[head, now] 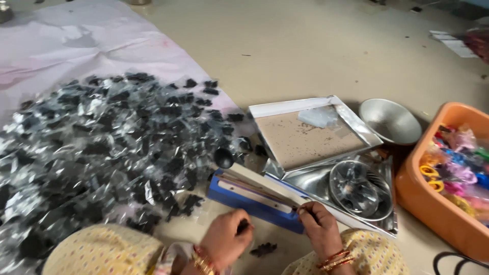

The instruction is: Sealing small plastic bags containing black items using a manual heat sealer.

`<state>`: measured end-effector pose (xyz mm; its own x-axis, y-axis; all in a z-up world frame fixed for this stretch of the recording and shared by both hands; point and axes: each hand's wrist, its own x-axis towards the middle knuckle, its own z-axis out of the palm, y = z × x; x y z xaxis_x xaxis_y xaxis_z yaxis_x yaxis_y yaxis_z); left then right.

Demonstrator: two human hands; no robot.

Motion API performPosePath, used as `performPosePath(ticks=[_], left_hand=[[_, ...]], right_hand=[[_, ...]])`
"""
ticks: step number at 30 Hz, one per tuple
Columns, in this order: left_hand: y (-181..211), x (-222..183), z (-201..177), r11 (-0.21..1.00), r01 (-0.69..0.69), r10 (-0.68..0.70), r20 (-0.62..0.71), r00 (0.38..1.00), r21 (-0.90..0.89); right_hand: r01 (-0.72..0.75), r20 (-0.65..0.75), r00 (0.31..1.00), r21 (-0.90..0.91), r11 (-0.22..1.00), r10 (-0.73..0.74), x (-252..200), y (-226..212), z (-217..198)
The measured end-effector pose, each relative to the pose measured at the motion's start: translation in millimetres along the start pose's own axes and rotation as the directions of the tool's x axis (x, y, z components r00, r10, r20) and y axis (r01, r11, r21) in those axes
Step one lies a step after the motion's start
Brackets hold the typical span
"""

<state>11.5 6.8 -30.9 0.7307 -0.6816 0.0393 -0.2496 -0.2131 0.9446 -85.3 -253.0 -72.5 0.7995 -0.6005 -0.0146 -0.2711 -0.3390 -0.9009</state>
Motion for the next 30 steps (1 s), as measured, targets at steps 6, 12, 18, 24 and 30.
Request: performPosePath(ticks=[6, 12, 18, 24, 30], left_hand=[[-15.4, 2.8, 4.6, 0.559, 0.258, -0.390, -0.025, 0.921, 0.788], [-62.6, 20.8, 60.0, 0.592, 0.248, -0.410, 0.021, 0.912, 0.767], [-83.6, 27.5, 75.9, 0.718, 0.489, -0.507, -0.110, 0.855, 0.495], [-112.4, 33.1, 87.3, 0.723, 0.540, -0.521, -0.172, 0.836, 0.430], [-180.2, 52.4, 116.4, 0.801, 0.544, -0.516, -0.173, 0.839, 0.250]], right_hand=[[-0.450, 0.331, 0.887, 0.465, 0.762, 0.322, -7.8, -5.5, 4.9], [-0.481, 0.271, 0.874, 0.377, 0.792, 0.402, 3.6, 31.6, 4.6], [-0.153, 0.226, 0.934, -0.445, 0.883, 0.276, -34.6, 166.4, 33.0], [-0.025, 0.347, 0.918, -0.432, 0.902, 0.192, -31.0, 209.5, 73.2], [0.132, 0.474, 0.875, -0.427, 0.895, 0.097, 21.9, 113.3, 55.2]])
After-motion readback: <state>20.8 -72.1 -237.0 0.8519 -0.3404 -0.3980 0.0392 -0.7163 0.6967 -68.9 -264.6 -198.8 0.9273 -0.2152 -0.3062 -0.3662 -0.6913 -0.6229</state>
